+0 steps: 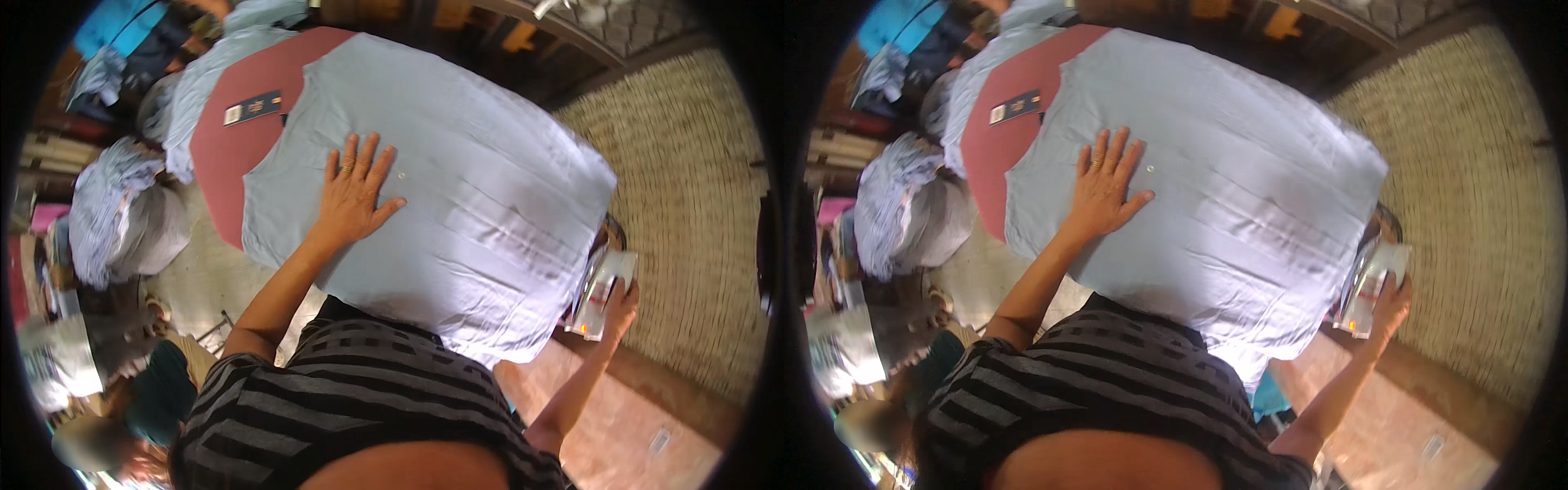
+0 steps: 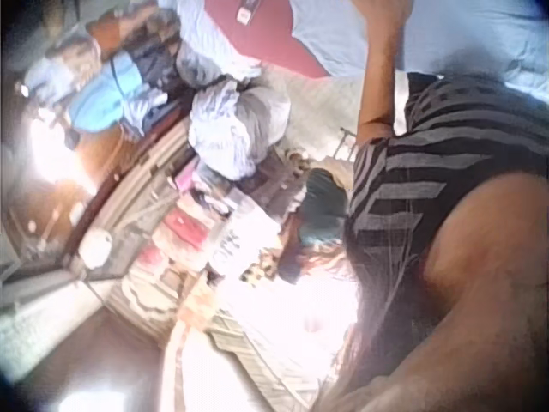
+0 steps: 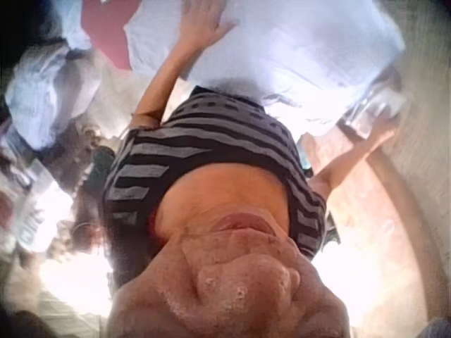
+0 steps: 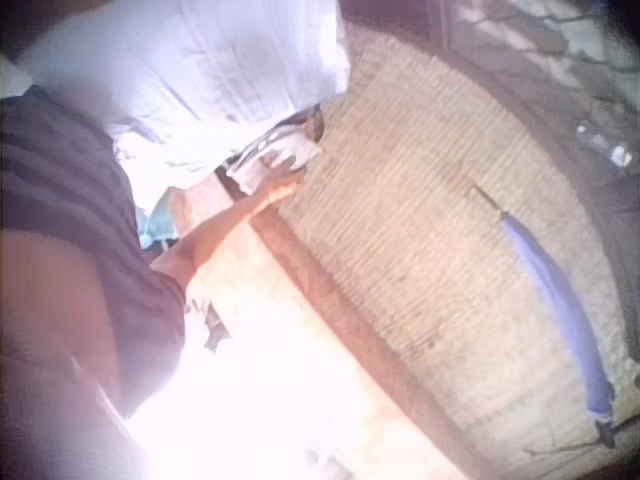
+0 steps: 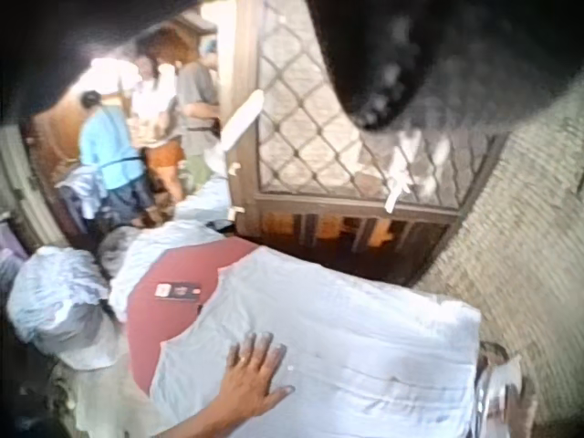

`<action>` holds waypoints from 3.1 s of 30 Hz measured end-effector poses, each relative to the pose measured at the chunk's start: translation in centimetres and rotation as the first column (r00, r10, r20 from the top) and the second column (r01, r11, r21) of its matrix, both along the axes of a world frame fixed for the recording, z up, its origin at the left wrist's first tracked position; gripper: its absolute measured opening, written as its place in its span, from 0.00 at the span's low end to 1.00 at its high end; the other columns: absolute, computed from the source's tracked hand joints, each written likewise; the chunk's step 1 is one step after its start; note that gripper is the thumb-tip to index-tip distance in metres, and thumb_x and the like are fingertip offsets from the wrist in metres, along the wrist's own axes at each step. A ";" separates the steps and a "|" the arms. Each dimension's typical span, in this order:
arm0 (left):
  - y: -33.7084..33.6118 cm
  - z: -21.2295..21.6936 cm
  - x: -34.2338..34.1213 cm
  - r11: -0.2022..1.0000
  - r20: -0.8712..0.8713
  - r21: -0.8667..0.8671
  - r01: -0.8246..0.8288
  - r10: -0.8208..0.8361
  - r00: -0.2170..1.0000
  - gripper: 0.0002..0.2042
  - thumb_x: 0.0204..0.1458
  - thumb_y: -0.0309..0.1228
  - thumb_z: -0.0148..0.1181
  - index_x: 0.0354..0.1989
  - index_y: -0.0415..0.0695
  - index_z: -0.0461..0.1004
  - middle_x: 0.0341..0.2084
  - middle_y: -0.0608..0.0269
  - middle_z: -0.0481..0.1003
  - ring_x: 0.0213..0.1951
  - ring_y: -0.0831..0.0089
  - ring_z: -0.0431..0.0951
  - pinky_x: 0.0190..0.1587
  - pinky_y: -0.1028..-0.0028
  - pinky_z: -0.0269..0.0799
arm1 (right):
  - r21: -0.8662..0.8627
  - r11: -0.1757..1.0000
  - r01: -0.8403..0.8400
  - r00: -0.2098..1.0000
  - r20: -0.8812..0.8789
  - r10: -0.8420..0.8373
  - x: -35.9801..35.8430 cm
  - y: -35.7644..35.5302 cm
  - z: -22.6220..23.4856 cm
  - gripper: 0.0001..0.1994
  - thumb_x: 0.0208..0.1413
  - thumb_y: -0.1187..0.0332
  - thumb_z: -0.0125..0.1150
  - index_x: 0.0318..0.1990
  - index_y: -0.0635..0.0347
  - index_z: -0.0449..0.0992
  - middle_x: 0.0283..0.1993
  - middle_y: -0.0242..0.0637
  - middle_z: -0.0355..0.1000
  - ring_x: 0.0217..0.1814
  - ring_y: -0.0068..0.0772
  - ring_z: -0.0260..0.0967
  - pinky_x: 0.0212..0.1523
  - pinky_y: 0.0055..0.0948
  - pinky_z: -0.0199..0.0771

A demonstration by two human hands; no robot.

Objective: The person irons a light blue collared shirt on an ironing board, smoothing different sections of the fabric and using an iron to press the front panels, collar, and sleeves.

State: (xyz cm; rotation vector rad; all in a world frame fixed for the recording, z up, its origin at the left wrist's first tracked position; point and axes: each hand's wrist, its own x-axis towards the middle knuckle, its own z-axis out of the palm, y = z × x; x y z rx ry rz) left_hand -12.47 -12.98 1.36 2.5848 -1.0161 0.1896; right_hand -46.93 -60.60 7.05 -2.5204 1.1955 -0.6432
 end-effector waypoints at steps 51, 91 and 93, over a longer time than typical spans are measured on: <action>6.1 -0.7 23.9 0.770 -0.086 -0.605 -0.205 0.193 0.978 0.08 0.49 0.29 0.62 0.27 0.36 0.74 0.29 0.52 0.68 0.33 0.53 0.72 0.36 0.60 0.68 | 0.217 0.487 -0.846 0.470 -0.129 0.873 57.1 33.8 8.0 0.26 0.61 0.47 0.55 0.45 0.68 0.68 0.39 0.64 0.76 0.47 0.64 0.74 0.49 0.51 0.72; 16.6 0.2 2.5 0.547 -0.316 -0.458 -0.701 0.637 0.704 0.06 0.50 0.26 0.64 0.31 0.40 0.73 0.26 0.57 0.73 0.32 0.58 0.72 0.35 0.61 0.67 | 0.220 0.450 -0.865 0.423 -0.163 0.891 52.3 32.7 6.8 0.25 0.64 0.47 0.53 0.46 0.67 0.69 0.41 0.62 0.76 0.47 0.61 0.76 0.47 0.48 0.74; 16.4 0.4 2.5 0.566 -0.313 -0.415 -0.712 0.646 0.696 0.05 0.50 0.24 0.63 0.33 0.41 0.73 0.28 0.58 0.74 0.32 0.58 0.73 0.35 0.60 0.66 | 0.197 0.423 -0.885 0.399 -0.148 0.905 53.2 32.7 6.8 0.26 0.63 0.47 0.53 0.46 0.67 0.69 0.42 0.63 0.76 0.46 0.61 0.76 0.47 0.48 0.74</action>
